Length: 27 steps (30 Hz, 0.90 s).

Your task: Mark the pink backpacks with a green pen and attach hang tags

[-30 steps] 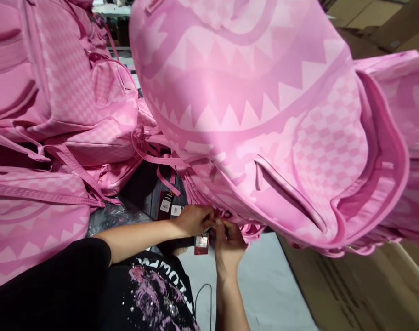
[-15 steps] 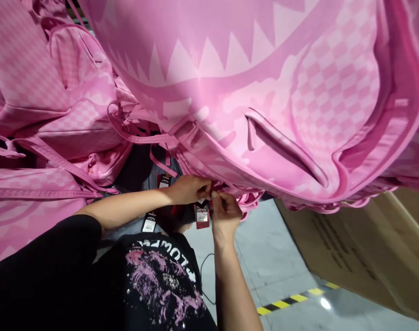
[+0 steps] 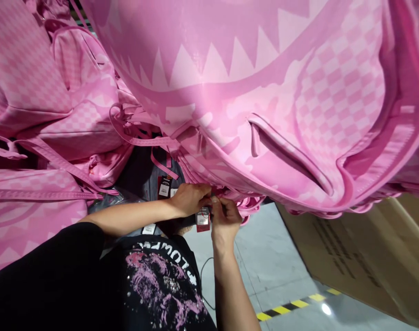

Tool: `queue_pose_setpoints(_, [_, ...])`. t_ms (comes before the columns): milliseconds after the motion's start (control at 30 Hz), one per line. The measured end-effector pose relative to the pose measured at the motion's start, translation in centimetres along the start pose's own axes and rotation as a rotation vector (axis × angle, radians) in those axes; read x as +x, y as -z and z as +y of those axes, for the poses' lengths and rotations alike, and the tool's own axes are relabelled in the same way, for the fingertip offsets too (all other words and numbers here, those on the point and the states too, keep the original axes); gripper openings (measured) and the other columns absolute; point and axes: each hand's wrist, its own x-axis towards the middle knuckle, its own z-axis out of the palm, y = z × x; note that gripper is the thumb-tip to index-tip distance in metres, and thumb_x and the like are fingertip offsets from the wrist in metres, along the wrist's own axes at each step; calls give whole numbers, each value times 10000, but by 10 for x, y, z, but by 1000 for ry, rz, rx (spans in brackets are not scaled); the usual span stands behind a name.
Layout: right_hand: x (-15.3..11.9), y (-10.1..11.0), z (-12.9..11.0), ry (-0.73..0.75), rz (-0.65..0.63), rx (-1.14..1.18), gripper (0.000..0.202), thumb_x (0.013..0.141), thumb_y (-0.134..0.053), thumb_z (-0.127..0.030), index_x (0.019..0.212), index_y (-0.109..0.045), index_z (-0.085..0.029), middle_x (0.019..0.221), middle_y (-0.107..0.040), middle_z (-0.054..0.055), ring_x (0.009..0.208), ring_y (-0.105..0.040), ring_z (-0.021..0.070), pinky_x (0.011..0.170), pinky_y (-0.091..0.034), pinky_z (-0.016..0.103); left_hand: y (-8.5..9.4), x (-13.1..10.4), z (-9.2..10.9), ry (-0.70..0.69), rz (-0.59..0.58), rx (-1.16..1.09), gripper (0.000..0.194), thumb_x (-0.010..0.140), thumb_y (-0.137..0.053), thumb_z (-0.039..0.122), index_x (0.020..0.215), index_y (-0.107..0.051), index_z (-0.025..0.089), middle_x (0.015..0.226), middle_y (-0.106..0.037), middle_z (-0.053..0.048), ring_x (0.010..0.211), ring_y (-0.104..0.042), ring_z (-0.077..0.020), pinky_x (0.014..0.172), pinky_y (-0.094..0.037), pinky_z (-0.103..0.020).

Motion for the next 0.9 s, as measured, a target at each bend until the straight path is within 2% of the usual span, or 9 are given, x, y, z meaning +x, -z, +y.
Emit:
queue_pose_setpoints(133, [-1,-1,2,16,-5,-5,302,716,-755,-433,765,-673,-147,679,-654,12,619,-551,134,605,-458,266,-5,-5,0,-16,-35,-43,168,947,-463,241,1000,-620,214,942,-730,-6,913,-694,-202,707,-479,-265])
queue_pose_setpoints(267, [-2,0,5,28,-18,-7,314,730,-752,-449,780,-675,-148,691,-658,8,625,-558,130,617,-463,265,-5,-6,-1,45,25,-23,164,936,-492,273,1014,-611,192,992,-725,-41,917,-694,-229,703,-484,-291])
queue_pose_setpoints(433, [-3,0,6,10,4,-34,330,728,-751,-464,790,-676,-150,696,-660,10,621,-564,134,625,-472,278,-6,-5,-4,-11,8,-43,160,943,-477,239,966,-634,216,935,-729,-11,893,-693,-198,696,-473,-265])
queue_pose_setpoints(533, [-4,0,7,4,11,-32,329,735,-742,-466,795,-673,-150,693,-651,5,622,-553,132,640,-468,286,-7,-7,-4,17,38,-31,152,939,-491,247,983,-621,183,992,-720,-44,907,-689,-210,699,-475,-278])
queue_pose_setpoints(667, [-4,-2,10,-27,9,37,329,729,-752,-456,790,-663,-145,667,-619,-9,593,-512,114,598,-434,267,-10,-8,-5,-40,19,-63,166,939,-482,216,1004,-635,215,987,-726,-2,934,-689,-185,711,-476,-257])
queue_pose_setpoints(767, [-5,-3,8,-31,16,39,313,727,-751,-441,774,-655,-148,647,-586,-25,583,-479,103,590,-410,260,-13,-8,-6,22,80,-33,150,926,-497,205,974,-637,184,995,-719,-29,920,-689,-196,719,-485,-273])
queue_pose_setpoints(900, [-6,-4,5,-41,18,50,293,744,-739,-426,746,-632,-153,590,-520,-52,545,-431,89,545,-371,240,-16,-7,-8,-100,78,-109,202,949,-477,212,1074,-635,221,1064,-714,-11,965,-680,-164,732,-492,-251])
